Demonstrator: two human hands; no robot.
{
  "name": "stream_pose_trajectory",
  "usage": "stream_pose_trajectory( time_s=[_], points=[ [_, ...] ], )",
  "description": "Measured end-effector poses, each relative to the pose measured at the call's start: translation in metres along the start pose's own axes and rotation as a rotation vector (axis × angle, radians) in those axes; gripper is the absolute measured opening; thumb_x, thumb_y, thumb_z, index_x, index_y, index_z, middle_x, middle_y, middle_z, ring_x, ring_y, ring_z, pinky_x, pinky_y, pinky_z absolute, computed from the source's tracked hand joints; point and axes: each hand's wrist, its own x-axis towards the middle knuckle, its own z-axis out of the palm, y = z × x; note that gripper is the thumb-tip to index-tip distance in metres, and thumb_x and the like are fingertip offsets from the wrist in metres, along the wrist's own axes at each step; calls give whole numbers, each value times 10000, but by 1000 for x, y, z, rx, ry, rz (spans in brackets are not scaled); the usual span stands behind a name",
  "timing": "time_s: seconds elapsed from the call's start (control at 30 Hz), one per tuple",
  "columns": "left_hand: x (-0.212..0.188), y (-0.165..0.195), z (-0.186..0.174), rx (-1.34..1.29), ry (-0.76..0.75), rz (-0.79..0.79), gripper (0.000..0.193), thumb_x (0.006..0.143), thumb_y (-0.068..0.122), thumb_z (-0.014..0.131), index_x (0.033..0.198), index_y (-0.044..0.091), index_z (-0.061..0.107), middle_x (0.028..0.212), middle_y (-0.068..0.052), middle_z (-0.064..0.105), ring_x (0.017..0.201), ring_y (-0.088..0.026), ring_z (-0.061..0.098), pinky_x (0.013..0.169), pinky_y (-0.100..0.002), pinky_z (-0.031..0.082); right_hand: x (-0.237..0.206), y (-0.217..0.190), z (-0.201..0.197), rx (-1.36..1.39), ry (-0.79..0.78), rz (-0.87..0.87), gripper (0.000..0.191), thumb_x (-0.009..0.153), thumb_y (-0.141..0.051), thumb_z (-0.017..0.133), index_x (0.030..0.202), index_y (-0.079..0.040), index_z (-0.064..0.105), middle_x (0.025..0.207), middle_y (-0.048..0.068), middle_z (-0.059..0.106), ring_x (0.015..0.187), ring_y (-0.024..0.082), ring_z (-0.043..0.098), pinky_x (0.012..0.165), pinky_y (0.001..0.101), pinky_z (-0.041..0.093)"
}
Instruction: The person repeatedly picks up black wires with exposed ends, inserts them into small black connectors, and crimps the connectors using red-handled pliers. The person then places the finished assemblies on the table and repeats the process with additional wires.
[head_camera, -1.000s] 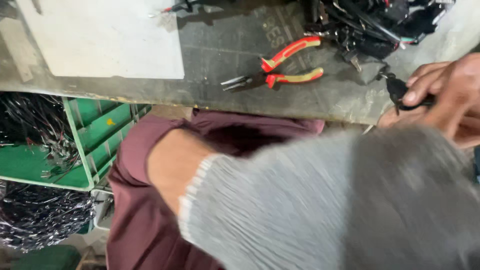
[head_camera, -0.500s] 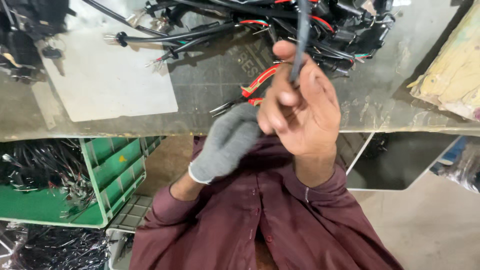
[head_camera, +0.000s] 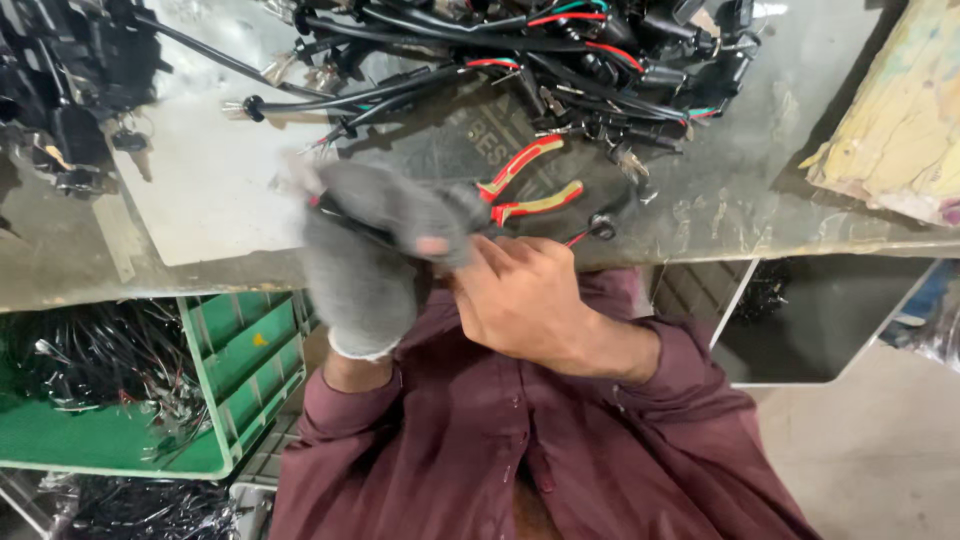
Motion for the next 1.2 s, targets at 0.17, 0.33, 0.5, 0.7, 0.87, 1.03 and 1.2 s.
stream_pose_trajectory(
  time_s=[0.17, 0.33, 0.5, 0.7, 0.87, 1.03, 1.2],
  points=[
    [-1, 2, 3, 554, 69, -13, 182, 1055, 65, 697, 1218, 23, 626, 1234, -113, 664, 1152, -230, 654, 1020, -335, 554, -13, 28, -10, 91, 138, -30, 333, 783, -250, 713, 1009, -14, 646, 971, 177, 702, 939, 382, 668, 804, 466, 535],
    [11, 0, 50, 316, -274, -453, 392, 900, 95, 690, 1262, 25, 559, 1192, -129, 646, 1067, -216, 643, 924, -339, 538, -23, 31, -59, 745, 222, 68, 422, 1190, -424, 436, 1236, -29, 578, 1183, 118, 642, 1072, 298, 635, 950, 414, 518],
    [7, -29, 78, 772, -509, -100, 207, 991, 209, 719, 1147, 82, 669, 1039, -83, 690, 975, -278, 673, 803, -361, 535, -36, 53, -93, 1518, 222, 56, 324, 1110, -347, 357, 969, -174, 592, 808, -17, 641, 741, 214, 638, 808, 414, 446],
    [21, -12, 40, 1101, -385, 231, 194, 916, 247, 726, 1056, 136, 649, 1021, -81, 672, 972, -312, 686, 930, -446, 534, -56, 87, -82, 1699, 323, -60, 162, 1077, -232, 425, 1042, -143, 556, 1001, 60, 598, 945, 230, 585, 957, 418, 407],
    [34, 12, 15, 170, 322, -564, 303, 926, 229, 694, 1202, 109, 734, 1019, -41, 725, 781, -109, 590, 708, -256, 486, -5, 82, -20, 1156, 529, 192, 109, 1054, -121, 496, 1154, -97, 530, 1239, 149, 566, 1187, 255, 541, 1115, 417, 378],
    [41, 24, 7, 818, 8, -82, 190, 1000, 124, 718, 1177, 71, 673, 1095, -55, 716, 1139, -201, 589, 986, -300, 502, -32, 70, 39, 1186, -311, 622, 448, 1044, -172, 624, 1459, -45, 515, 1113, 102, 560, 989, 144, 517, 888, 293, 458],
    [26, 3, 16, 684, 138, 32, 199, 1022, 86, 732, 1193, 40, 643, 1245, -83, 663, 1176, -184, 597, 1035, -288, 503, -42, 80, 43, 965, 90, 164, 453, 1088, -177, 664, 1430, -25, 409, 1331, 68, 556, 1177, 132, 553, 1086, 317, 458]
  ],
)
